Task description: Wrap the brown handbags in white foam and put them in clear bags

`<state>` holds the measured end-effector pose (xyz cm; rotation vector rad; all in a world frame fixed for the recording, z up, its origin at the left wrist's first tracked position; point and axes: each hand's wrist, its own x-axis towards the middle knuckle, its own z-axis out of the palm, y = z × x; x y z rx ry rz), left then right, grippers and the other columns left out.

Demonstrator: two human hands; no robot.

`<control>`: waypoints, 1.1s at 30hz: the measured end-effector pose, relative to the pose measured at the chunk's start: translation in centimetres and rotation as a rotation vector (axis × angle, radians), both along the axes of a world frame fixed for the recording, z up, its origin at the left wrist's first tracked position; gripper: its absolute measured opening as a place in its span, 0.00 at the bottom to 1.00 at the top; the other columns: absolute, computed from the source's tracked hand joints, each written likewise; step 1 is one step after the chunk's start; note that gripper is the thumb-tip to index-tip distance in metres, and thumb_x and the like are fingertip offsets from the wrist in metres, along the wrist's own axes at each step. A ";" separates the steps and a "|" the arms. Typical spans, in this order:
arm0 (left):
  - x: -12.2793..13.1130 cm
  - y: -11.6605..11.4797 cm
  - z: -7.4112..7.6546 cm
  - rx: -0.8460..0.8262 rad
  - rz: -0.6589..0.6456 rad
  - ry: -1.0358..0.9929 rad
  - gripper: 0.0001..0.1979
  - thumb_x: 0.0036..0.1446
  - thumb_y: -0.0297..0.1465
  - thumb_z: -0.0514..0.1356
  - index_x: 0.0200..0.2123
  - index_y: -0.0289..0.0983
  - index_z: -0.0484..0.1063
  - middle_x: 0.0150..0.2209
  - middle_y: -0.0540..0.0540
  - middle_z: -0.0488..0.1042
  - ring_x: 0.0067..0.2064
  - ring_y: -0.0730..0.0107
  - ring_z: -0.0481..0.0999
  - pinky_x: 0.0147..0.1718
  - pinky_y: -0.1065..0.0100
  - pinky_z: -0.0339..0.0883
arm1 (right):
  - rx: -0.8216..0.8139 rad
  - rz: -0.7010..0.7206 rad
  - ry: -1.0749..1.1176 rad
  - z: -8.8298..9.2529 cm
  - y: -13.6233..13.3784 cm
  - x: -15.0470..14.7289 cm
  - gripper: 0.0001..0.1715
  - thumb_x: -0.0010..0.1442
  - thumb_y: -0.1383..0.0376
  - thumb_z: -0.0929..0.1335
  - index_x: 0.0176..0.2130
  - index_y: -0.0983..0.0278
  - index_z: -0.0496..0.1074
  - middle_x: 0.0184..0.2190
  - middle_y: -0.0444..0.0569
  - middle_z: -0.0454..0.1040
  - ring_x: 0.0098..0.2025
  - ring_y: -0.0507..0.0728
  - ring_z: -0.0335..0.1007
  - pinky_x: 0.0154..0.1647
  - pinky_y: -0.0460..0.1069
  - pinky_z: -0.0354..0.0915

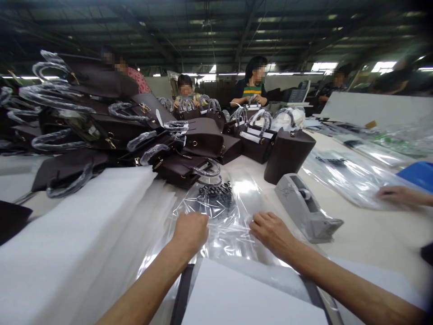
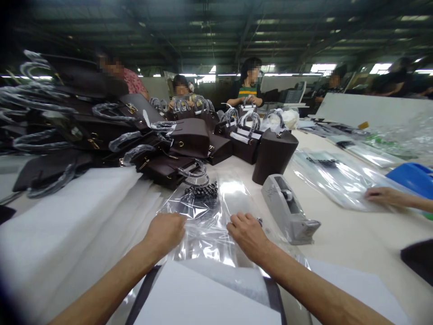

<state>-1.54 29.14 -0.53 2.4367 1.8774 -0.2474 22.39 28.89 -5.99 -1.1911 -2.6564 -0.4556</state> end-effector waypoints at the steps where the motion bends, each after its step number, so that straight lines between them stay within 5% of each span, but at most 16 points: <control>1: -0.2 0.0 0.0 0.029 0.017 -0.005 0.12 0.50 0.25 0.50 0.34 0.36 0.72 0.37 0.39 0.75 0.41 0.54 0.73 0.41 0.55 0.62 | 0.008 -0.051 0.014 -0.2 -0.1 0.4 0.06 0.55 0.73 0.66 0.29 0.64 0.66 0.28 0.47 0.68 0.31 0.55 0.62 0.30 0.49 0.52; 4: -0.8 -0.1 0.2 0.074 0.044 -0.027 0.13 0.50 0.24 0.49 0.36 0.34 0.70 0.40 0.37 0.73 0.45 0.52 0.71 0.42 0.53 0.61 | 0.031 -0.180 0.077 -0.2 -0.2 1.7 0.05 0.57 0.73 0.64 0.31 0.64 0.65 0.25 0.46 0.67 0.27 0.54 0.63 0.28 0.48 0.52; 7: -1.3 -0.3 0.3 -0.001 0.002 -0.084 0.11 0.53 0.29 0.48 0.29 0.38 0.70 0.31 0.44 0.75 0.35 0.60 0.74 0.35 0.61 0.63 | 0.017 -0.327 0.295 0.7 0.0 2.3 0.04 0.61 0.68 0.62 0.32 0.64 0.62 0.24 0.44 0.67 0.24 0.51 0.64 0.25 0.45 0.54; 11: -0.4 -0.3 -0.1 -0.087 0.003 -0.126 0.25 0.58 0.45 0.42 0.22 0.37 0.69 0.22 0.45 0.73 0.26 0.62 0.72 0.28 0.63 0.64 | -0.091 -0.352 0.641 1.9 0.3 1.4 0.06 0.61 0.63 0.62 0.33 0.63 0.61 0.21 0.40 0.65 0.22 0.49 0.63 0.24 0.43 0.56; 15: 0.3 0.5 -0.6 -0.070 0.020 -0.135 0.20 0.57 0.43 0.47 0.33 0.35 0.71 0.32 0.38 0.75 0.35 0.53 0.74 0.35 0.56 0.64 | -0.163 -0.050 0.444 2.3 0.2 1.3 0.09 0.62 0.61 0.62 0.33 0.64 0.64 0.22 0.42 0.68 0.22 0.49 0.64 0.25 0.44 0.55; 17: 0.1 0.7 -0.5 -0.107 -0.045 -0.190 0.18 0.56 0.43 0.50 0.35 0.36 0.71 0.36 0.40 0.75 0.38 0.56 0.74 0.38 0.58 0.64 | -0.191 -0.010 0.315 2.6 0.1 2.2 0.08 0.61 0.62 0.62 0.32 0.64 0.66 0.25 0.44 0.71 0.23 0.50 0.66 0.26 0.44 0.54; 21: -0.2 0.3 -0.3 -0.232 -0.212 -0.349 0.22 0.53 0.51 0.51 0.44 0.45 0.69 0.43 0.49 0.74 0.42 0.65 0.73 0.36 0.67 0.66 | -0.185 -0.209 0.274 3.4 0.2 3.5 0.10 0.59 0.61 0.65 0.28 0.64 0.66 0.22 0.44 0.71 0.22 0.51 0.65 0.24 0.45 0.52; 24: 0.0 -0.1 -0.5 -0.321 -0.292 -0.368 0.19 0.48 0.48 0.58 0.38 0.43 0.74 0.37 0.47 0.76 0.38 0.62 0.74 0.37 0.65 0.65 | -0.168 -0.287 0.291 4.0 0.3 3.4 0.13 0.59 0.59 0.64 0.27 0.64 0.66 0.20 0.44 0.70 0.20 0.50 0.63 0.23 0.45 0.51; 30: -0.2 0.2 -1.4 -0.395 -0.325 -0.431 0.24 0.52 0.48 0.54 0.49 0.44 0.67 0.46 0.46 0.73 0.44 0.62 0.73 0.39 0.66 0.64 | -0.122 -0.461 0.222 4.8 1.0 2.8 0.17 0.58 0.56 0.63 0.25 0.63 0.67 0.18 0.44 0.68 0.21 0.52 0.63 0.23 0.45 0.48; 33: -0.3 0.3 -2.0 -0.389 -0.298 -0.405 0.13 0.51 0.40 0.58 0.35 0.39 0.74 0.34 0.45 0.76 0.36 0.61 0.74 0.36 0.64 0.63 | -0.133 -0.479 0.179 5.6 1.6 3.0 0.16 0.58 0.58 0.63 0.24 0.63 0.67 0.19 0.45 0.70 0.22 0.53 0.64 0.23 0.46 0.47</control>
